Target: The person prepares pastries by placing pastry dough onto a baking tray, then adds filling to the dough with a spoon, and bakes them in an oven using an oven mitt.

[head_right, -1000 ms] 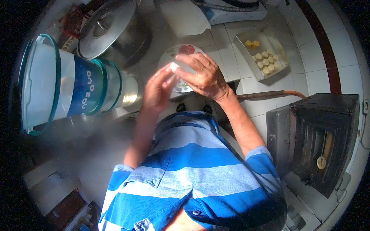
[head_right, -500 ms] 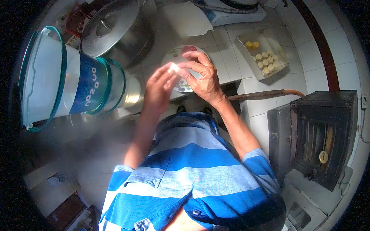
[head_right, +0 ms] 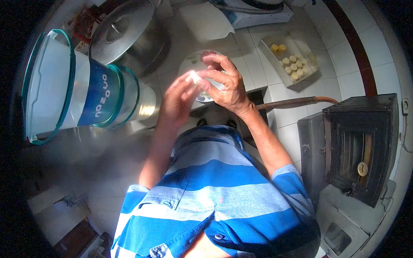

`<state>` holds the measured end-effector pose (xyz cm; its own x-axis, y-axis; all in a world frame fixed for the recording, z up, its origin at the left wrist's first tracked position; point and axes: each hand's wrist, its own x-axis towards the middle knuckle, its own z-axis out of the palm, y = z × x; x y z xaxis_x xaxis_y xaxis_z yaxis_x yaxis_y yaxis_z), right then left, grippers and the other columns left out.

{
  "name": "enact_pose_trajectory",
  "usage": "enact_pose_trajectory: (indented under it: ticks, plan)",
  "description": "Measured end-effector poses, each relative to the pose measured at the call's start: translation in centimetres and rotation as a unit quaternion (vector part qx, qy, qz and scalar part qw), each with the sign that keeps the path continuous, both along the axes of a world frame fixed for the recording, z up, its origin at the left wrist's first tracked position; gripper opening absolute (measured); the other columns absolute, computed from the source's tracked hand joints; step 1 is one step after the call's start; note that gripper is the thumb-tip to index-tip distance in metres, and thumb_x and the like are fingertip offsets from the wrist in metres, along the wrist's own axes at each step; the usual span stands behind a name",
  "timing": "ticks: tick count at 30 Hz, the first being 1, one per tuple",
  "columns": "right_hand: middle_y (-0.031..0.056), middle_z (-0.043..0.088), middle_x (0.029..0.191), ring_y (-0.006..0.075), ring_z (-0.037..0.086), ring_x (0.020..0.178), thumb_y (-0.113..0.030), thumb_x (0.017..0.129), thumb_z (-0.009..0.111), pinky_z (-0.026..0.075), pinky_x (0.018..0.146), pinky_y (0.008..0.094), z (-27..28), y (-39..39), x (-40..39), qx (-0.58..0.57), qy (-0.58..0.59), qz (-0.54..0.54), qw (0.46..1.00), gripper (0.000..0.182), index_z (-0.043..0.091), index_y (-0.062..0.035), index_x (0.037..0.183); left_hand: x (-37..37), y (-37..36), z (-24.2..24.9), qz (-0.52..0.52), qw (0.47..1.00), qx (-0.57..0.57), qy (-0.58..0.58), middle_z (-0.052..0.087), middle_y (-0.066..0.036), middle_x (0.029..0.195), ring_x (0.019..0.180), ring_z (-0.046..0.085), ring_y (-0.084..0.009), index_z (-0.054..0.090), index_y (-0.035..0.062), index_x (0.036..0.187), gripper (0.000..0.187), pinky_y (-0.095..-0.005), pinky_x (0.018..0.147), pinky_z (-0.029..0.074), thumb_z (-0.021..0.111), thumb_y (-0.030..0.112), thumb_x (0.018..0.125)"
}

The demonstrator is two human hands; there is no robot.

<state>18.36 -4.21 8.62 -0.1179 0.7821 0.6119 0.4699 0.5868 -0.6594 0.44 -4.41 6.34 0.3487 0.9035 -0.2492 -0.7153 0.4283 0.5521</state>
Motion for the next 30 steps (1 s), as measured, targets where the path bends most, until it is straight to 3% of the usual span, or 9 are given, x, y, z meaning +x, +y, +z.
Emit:
enact_pose_trajectory:
  ticks: [9,12,14,16,18,19,20,22,30]
  plan:
    - [0.0119,0.065,0.120,0.0220,0.065,0.106,-0.013,0.086,0.081,0.054,0.092,0.0323,-0.5,0.3,0.1,-0.018,0.023,0.012,1.000,0.013,0.075,-0.0022,0.090,0.6,-0.5,0.7,0.001,0.998,0.042,0.050,0.066,-0.013,0.120,0.111,0.068,-0.0190,0.056,-0.0054,0.131,0.032,-0.0309,0.100,0.059,0.058,0.009,0.103]
    - [0.0075,0.067,0.116,0.0189,0.062,0.112,-0.017,0.092,0.077,0.050,0.097,0.0341,-1.1,0.2,-0.3,-0.214,0.228,0.085,0.946,0.018,0.072,-0.0031,0.102,0.6,-0.2,0.4,-0.017,0.999,0.039,0.019,0.066,-0.014,0.121,0.114,0.067,-0.0205,0.055,-0.0054,0.131,0.032,-0.0308,0.101,0.058,0.058,0.010,0.103]
    - [0.0053,0.066,0.114,0.0142,0.061,0.107,-0.022,0.098,0.071,0.051,0.093,0.0310,-0.7,0.2,-0.5,-0.406,0.462,0.150,0.774,0.024,0.067,-0.0053,0.114,0.5,0.0,0.0,-0.029,0.999,0.036,-0.010,0.065,-0.015,0.122,0.115,0.067,-0.0215,0.055,-0.0053,0.132,0.032,-0.0310,0.102,0.058,0.057,0.010,0.104]
    - [0.0058,0.067,0.114,0.0129,0.061,0.103,-0.025,0.101,0.066,0.051,0.091,0.0291,-0.9,0.2,-0.4,-0.405,0.468,0.141,0.772,0.028,0.063,-0.0072,0.122,0.2,0.1,-0.3,-0.046,0.995,-0.006,-0.089,0.064,-0.018,0.124,0.118,0.066,-0.0248,0.053,-0.0056,0.133,0.033,-0.0320,0.105,0.057,0.055,0.012,0.105]
    - [0.0025,0.068,0.110,0.0097,0.064,0.097,-0.023,0.097,0.073,0.051,0.085,0.0266,-0.5,0.1,-0.1,-0.293,0.414,0.149,0.849,0.031,0.066,-0.0045,0.120,0.1,0.1,-0.1,-0.043,0.993,-0.020,-0.107,0.063,-0.018,0.125,0.119,0.065,-0.0259,0.052,-0.0054,0.134,0.035,-0.0327,0.106,0.056,0.056,0.013,0.105]
    - [0.0050,0.067,0.116,0.0158,0.065,0.106,-0.020,0.091,0.079,0.052,0.091,0.0307,-0.6,0.1,0.3,-0.249,0.328,0.128,0.902,0.030,0.070,-0.0051,0.115,0.1,0.2,-0.1,-0.044,0.990,-0.033,-0.127,0.062,-0.019,0.127,0.119,0.065,-0.0270,0.051,-0.0052,0.135,0.036,-0.0333,0.108,0.055,0.056,0.013,0.105]
    - [0.0050,0.067,0.116,0.0158,0.065,0.106,-0.020,0.091,0.079,0.052,0.091,0.0307,-0.4,0.2,0.5,-0.248,0.328,0.128,0.902,0.030,0.070,-0.0051,0.115,0.1,0.1,0.0,-0.044,0.990,-0.032,-0.126,0.062,-0.019,0.127,0.119,0.065,-0.0270,0.051,-0.0052,0.135,0.036,-0.0333,0.108,0.055,0.056,0.013,0.105]
    - [0.0082,0.065,0.120,0.0229,0.063,0.116,-0.017,0.084,0.083,0.051,0.098,0.0351,0.3,0.2,0.9,-0.062,0.036,0.031,0.997,0.027,0.074,-0.0062,0.108,0.3,0.1,0.1,-0.018,0.994,-0.043,-0.095,0.061,-0.018,0.128,0.119,0.064,-0.0261,0.048,-0.0048,0.138,0.039,-0.0323,0.107,0.055,0.057,0.014,0.104]
    - [0.0094,0.066,0.116,0.0282,0.062,0.117,-0.019,0.081,0.084,0.051,0.098,0.0379,-0.6,0.4,0.8,-0.062,0.029,0.035,0.997,0.030,0.075,-0.0075,0.108,0.6,0.4,0.0,-0.011,0.999,0.003,-0.052,0.062,-0.016,0.126,0.115,0.065,-0.0217,0.050,-0.0021,0.136,0.038,-0.0309,0.098,0.059,0.061,0.010,0.102]
